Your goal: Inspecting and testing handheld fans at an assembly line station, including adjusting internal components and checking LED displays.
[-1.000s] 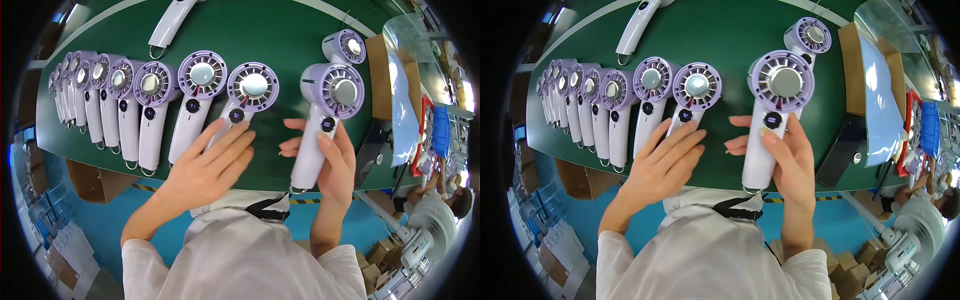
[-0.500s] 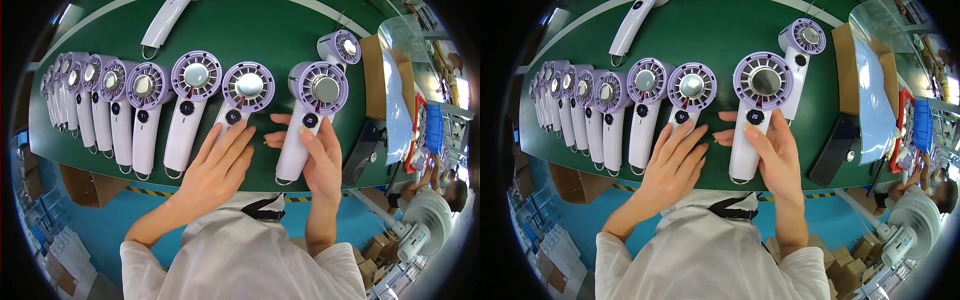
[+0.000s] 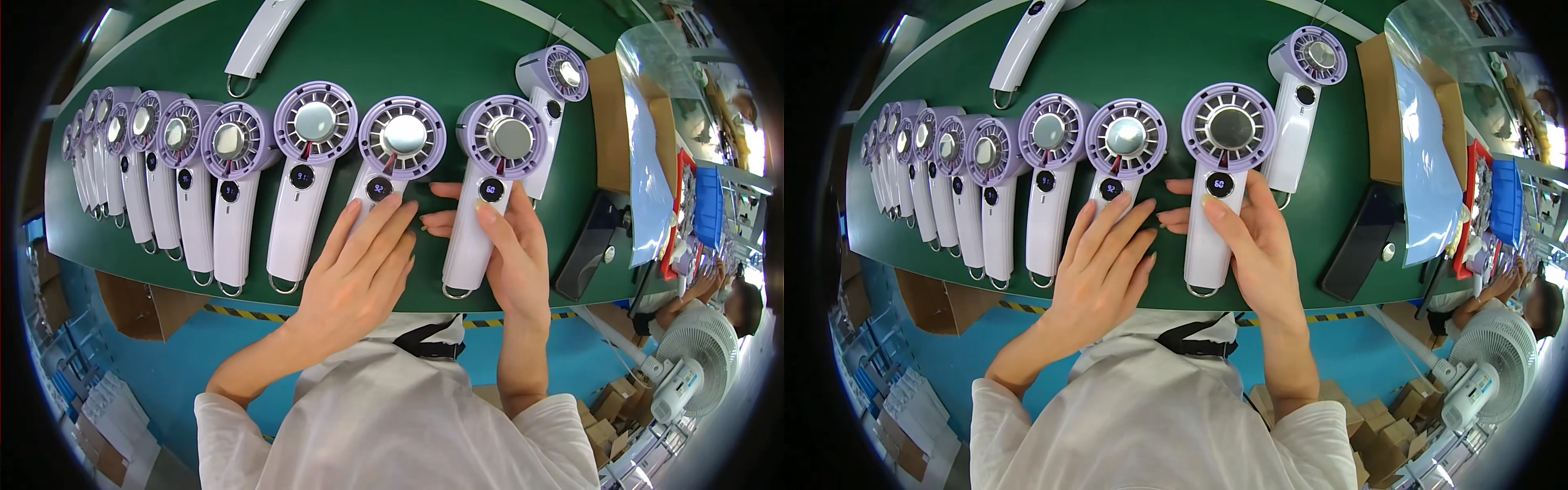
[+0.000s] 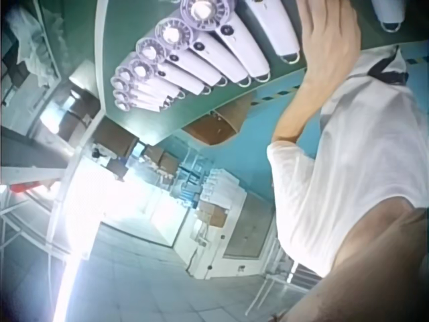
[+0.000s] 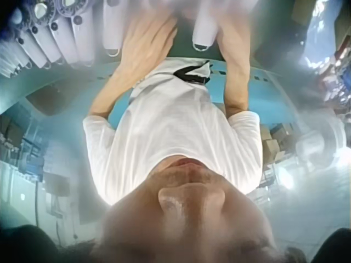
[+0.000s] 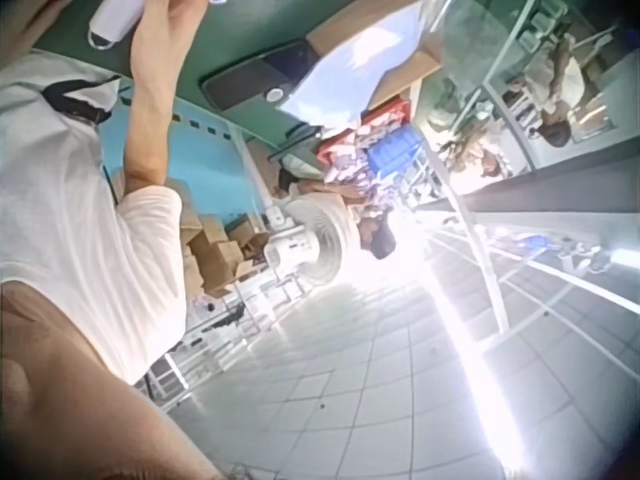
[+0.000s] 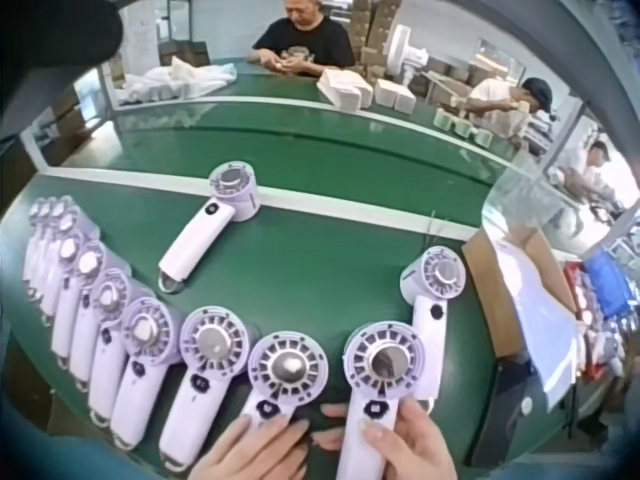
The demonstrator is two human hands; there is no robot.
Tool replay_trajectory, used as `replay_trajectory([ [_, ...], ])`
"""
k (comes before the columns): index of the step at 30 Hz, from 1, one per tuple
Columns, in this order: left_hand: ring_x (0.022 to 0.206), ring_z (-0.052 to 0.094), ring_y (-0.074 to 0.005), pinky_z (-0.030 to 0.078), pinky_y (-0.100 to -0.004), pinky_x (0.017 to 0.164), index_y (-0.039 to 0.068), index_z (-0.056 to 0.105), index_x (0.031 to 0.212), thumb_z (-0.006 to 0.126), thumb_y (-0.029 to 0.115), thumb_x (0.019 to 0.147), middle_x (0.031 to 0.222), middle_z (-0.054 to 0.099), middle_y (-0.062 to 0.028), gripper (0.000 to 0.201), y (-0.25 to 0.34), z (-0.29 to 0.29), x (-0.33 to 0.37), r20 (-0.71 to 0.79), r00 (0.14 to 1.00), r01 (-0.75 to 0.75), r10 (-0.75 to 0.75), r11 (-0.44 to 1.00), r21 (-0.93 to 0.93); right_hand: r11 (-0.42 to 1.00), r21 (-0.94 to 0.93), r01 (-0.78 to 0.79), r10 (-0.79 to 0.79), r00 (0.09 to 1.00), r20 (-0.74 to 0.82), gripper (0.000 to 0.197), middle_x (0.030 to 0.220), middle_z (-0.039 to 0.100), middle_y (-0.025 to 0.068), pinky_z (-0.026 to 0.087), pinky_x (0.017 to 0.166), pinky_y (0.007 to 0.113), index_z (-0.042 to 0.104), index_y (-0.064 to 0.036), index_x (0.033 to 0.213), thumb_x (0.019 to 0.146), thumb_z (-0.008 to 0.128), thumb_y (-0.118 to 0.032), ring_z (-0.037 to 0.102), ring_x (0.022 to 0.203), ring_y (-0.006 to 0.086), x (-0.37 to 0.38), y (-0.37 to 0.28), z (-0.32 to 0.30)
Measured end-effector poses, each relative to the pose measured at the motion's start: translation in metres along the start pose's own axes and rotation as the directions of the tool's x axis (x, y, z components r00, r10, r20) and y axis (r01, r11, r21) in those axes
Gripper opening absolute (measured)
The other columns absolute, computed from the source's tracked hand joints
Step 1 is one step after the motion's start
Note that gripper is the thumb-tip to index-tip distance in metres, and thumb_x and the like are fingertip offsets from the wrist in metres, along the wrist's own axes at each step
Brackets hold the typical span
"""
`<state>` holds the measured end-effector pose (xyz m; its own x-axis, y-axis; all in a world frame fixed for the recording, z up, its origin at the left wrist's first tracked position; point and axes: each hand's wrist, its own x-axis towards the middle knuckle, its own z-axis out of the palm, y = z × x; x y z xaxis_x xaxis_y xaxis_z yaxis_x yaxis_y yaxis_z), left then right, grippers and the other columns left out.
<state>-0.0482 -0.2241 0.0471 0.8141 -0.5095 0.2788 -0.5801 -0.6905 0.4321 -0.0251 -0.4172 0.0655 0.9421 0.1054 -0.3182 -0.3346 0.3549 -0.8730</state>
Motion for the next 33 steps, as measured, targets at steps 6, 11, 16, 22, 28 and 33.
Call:
replay_trajectory([
  [6,0.131,0.046,-0.0301,0.036,-0.0496,0.108,-0.001,0.065,0.104,0.068,0.007,0.081,0.130,0.059,-0.0130,0.025,0.002,0.002,0.000,-0.005,1.000,0.004,-0.004,1.000,-0.002,1.000,0.007,-0.024,0.024,1.000,-0.014,0.033,0.120,0.061,0.0251,0.056,0.085,0.039,0.041,0.0041,0.126,0.098,0.051,-0.011,0.069,0.096,0.0296,0.000,0.001,-0.001],
  [11,0.131,0.046,-0.0299,0.036,-0.0496,0.108,-0.001,0.065,0.103,0.069,0.008,0.081,0.129,0.059,-0.0127,0.024,0.001,0.002,0.001,-0.006,1.000,0.003,-0.003,1.000,-0.003,0.999,0.041,-0.034,0.035,0.999,-0.016,0.033,0.119,0.061,0.0250,0.056,0.086,0.040,0.042,0.0033,0.126,0.098,0.051,-0.012,0.068,0.097,0.0298,0.004,0.002,-0.001],
  [16,0.131,0.046,-0.0298,0.036,-0.0495,0.109,-0.001,0.065,0.103,0.068,0.008,0.081,0.129,0.059,-0.0129,0.024,0.001,0.003,0.005,-0.012,1.000,-0.003,0.003,1.000,-0.005,0.999,0.009,-0.044,0.044,0.999,-0.027,0.033,0.120,0.061,0.0248,0.056,0.086,0.040,0.041,0.0027,0.126,0.099,0.051,-0.012,0.068,0.099,0.0300,0.006,0.002,-0.002],
  [22,0.132,0.045,-0.0320,0.035,-0.0521,0.109,0.000,0.064,0.108,0.071,0.011,0.080,0.133,0.056,-0.0142,0.031,0.001,-0.002,-0.001,0.010,0.999,-0.030,0.031,0.999,-0.030,0.993,0.096,-0.069,0.072,0.997,-0.023,0.034,0.120,0.060,0.0250,0.056,0.087,0.041,0.042,0.0039,0.129,0.099,0.048,-0.010,0.067,0.099,0.0316,0.005,0.003,-0.002],
  [28,0.126,0.051,-0.0347,0.040,-0.0510,0.106,0.001,0.063,0.107,0.071,0.012,0.079,0.131,0.057,-0.0146,0.030,0.002,-0.008,-0.004,-0.108,0.993,-0.057,0.040,0.986,-0.159,0.996,0.040,-0.082,0.084,0.995,-0.053,0.035,0.118,0.060,0.0254,0.057,0.085,0.042,0.041,0.0030,0.131,0.099,0.047,-0.012,0.068,0.096,0.0325,0.002,0.005,-0.009],
  [33,0.125,0.051,-0.0353,0.042,-0.0496,0.105,0.000,0.061,0.108,0.072,0.010,0.078,0.131,0.056,-0.0162,0.033,-0.004,-0.011,-0.004,-0.160,0.986,-0.074,0.050,0.986,-0.150,0.998,0.002,-0.057,0.058,0.997,-0.054,0.039,0.119,0.060,0.0259,0.058,0.084,0.041,0.040,0.0043,0.133,0.099,0.047,-0.013,0.068,0.095,0.0317,0.003,0.003,-0.006],
])
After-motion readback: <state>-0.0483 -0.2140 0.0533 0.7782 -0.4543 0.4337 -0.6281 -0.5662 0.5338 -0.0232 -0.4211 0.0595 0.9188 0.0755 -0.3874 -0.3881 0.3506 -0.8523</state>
